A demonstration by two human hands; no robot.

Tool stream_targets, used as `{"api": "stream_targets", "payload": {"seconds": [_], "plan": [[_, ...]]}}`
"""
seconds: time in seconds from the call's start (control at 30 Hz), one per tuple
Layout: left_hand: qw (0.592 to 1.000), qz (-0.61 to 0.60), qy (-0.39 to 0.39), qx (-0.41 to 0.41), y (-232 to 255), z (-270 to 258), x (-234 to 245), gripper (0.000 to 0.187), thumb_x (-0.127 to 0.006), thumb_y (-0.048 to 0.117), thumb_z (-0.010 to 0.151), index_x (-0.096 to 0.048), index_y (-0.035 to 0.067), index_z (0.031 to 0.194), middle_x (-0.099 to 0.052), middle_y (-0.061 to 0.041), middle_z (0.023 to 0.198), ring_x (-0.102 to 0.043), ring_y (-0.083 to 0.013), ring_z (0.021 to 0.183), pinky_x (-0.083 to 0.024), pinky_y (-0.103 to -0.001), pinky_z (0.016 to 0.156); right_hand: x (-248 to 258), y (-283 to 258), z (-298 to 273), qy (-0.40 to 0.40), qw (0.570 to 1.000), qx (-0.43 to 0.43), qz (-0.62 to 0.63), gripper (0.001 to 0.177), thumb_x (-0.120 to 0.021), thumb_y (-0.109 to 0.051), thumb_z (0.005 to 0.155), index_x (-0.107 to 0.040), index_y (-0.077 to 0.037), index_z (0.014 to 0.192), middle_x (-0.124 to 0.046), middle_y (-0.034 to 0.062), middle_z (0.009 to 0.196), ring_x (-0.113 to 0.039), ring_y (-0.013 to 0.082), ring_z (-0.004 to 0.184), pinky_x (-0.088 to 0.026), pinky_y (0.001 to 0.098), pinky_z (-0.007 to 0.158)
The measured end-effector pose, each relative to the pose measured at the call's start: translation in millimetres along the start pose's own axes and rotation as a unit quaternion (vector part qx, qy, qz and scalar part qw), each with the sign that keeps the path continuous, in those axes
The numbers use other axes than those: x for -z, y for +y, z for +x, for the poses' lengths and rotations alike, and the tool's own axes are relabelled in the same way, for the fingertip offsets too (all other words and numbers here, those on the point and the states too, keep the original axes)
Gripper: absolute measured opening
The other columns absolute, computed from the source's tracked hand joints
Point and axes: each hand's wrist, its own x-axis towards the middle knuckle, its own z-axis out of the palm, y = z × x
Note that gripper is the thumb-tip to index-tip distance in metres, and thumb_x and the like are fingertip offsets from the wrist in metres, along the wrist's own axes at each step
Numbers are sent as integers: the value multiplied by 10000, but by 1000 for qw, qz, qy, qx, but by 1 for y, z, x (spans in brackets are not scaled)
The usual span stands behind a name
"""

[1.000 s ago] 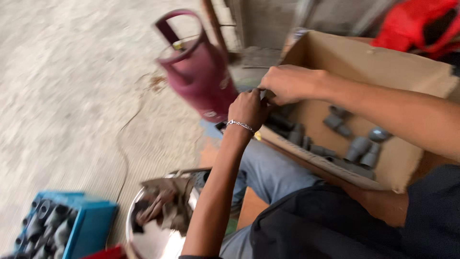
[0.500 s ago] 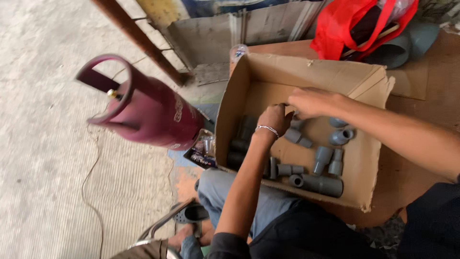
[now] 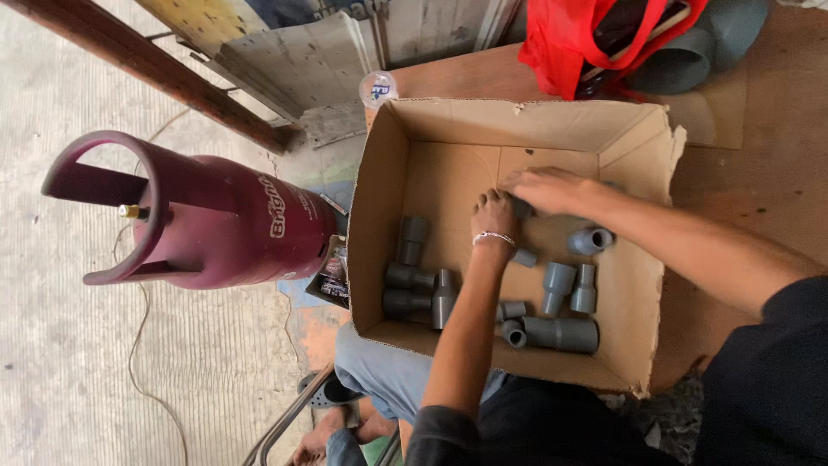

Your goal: The person picks up gray plastic pipe fittings from a red crate and wipes them with a cloth over a white bucket. They then place the cleaned fittings into a cardboard box. The person repeats this process, handling the fittings one at a time.

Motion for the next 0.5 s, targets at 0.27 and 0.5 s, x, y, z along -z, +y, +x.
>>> {"api": "stream_targets", "payload": {"seconds": [0.27,0.5], "plan": [[995,-78,-30,48,-14,-2,-65,408,-633,309,878,-536,14,1142,-625,-149,1073,-663,-357,1073,-600,-419,832,-11,-3,14,-13,997,43,-66,246,-576,-30,912,-655,-128,1122,-697,39,1166,-666,250,1094,-570,402,934],[997,43,54,-22,-12,-27,-12,570,-734,510,769,-579,52,1071,-621,-70,972,-673,-243,960,-565,-337,870,-21,10,18,-35,998,39,46,376,-727,-28,727,-664,-139,1081,-712,10,1144,-694,283,1064,-601,455,825]]}}
